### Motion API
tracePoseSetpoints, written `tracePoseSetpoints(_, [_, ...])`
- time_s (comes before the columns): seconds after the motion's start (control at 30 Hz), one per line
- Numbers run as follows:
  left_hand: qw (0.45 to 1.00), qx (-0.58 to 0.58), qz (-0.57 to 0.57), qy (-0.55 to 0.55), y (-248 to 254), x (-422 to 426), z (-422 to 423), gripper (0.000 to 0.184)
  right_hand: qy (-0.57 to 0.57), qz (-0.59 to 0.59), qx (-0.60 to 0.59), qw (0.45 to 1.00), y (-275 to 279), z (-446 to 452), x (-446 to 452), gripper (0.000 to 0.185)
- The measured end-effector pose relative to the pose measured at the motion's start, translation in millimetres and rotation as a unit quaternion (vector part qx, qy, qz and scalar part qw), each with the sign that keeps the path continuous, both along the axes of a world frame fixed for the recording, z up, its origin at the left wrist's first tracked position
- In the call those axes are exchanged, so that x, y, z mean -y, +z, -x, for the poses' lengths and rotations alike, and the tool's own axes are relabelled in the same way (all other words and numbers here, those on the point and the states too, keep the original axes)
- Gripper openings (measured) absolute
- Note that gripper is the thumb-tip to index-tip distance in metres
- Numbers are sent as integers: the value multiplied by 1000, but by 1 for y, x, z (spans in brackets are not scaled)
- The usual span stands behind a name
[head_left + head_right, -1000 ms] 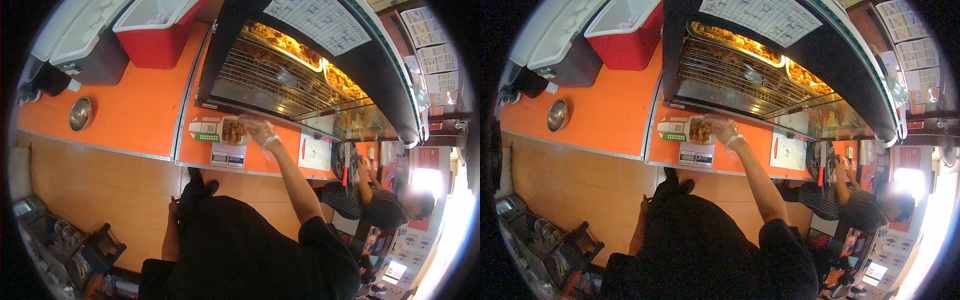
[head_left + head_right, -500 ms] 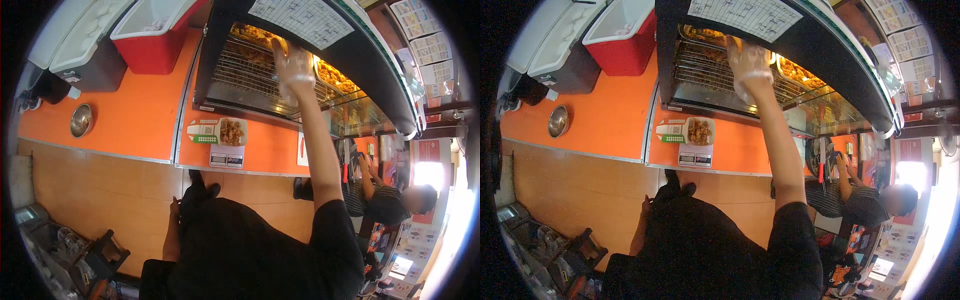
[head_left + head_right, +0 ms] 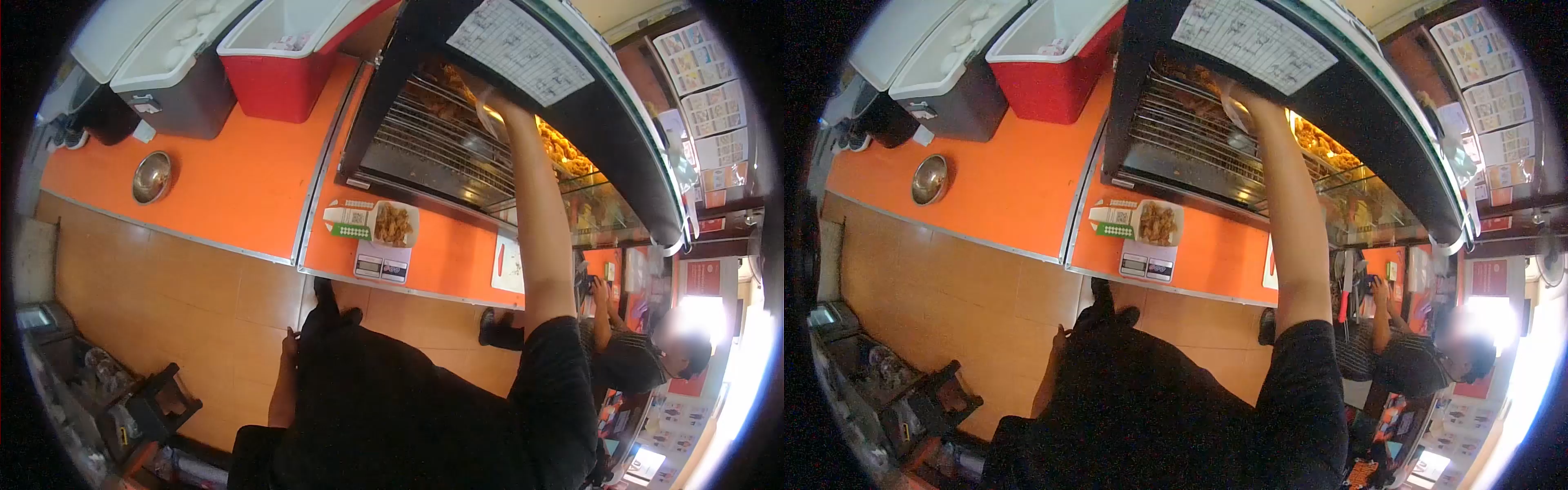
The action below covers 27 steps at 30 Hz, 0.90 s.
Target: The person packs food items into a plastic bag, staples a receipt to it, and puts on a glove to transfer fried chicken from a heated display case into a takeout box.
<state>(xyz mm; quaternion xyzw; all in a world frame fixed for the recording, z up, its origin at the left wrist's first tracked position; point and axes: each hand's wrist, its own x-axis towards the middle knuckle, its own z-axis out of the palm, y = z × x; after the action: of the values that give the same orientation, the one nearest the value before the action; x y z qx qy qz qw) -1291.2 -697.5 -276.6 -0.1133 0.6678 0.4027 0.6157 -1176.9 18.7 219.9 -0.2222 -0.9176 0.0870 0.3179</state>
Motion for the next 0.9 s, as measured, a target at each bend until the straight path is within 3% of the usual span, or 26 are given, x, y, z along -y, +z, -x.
tracePoseSetpoints(0.1, [999, 5, 16, 41, -17, -4, 0, 77, -57, -82, 34, 994, 26, 2, 27, 55])
tracePoseSetpoints(0.17, [1000, -11, 11, 26, -37, 0, 2, 78, -115, 5, 126, 985, 43, 5, 47, 52])
tracePoseSetpoints(0.2, [1000, -25, 9, 6, -42, 1, 4, 78, -200, -178, 258, 928, 68, 3, 90, 49])
tracePoseSetpoints(0.3, [995, -53, 18, -78, 8, -14, 12, 80, -232, -250, 328, 881, 81, -3, 113, 47])
tracePoseSetpoints(0.4, [999, -32, 4, -42, 11, -20, 13, 81, -256, -351, 427, 793, 81, -8, 124, 43])
tracePoseSetpoints(0.43, [999, -32, 6, -44, 9, -20, 14, 81, -257, -349, 429, 793, 74, -14, 128, 43])
tracePoseSetpoints(0.5, [998, -25, 6, -48, 3, -19, 15, 81, -199, -309, 230, 901, 49, -27, 133, 48])
tracePoseSetpoints(0.53, [999, -23, 9, -47, 8, -19, 12, 81, -164, -282, 125, 937, 41, -30, 139, 55])
tracePoseSetpoints(0.57, [998, -34, 17, -46, 16, -20, 10, 85, -162, -280, 125, 938, 42, -30, 149, 55])
tracePoseSetpoints(0.63, [998, -47, 24, -40, 24, -22, 10, 90, -78, -211, -38, 974, 44, -29, 170, 27])
tracePoseSetpoints(0.67, [997, -55, 16, -47, 20, -18, 9, 90, -61, -267, -56, 960, 40, -32, 176, 32])
tracePoseSetpoints(0.8, [997, -55, 11, -54, -14, -2, 9, 91, -46, -271, -62, 959, 17, -40, 221, 40])
tracePoseSetpoints(0.9, [999, -27, -19, 8, -13, -4, 6, 81, -33, -97, -112, 988, -46, -41, 247, 46])
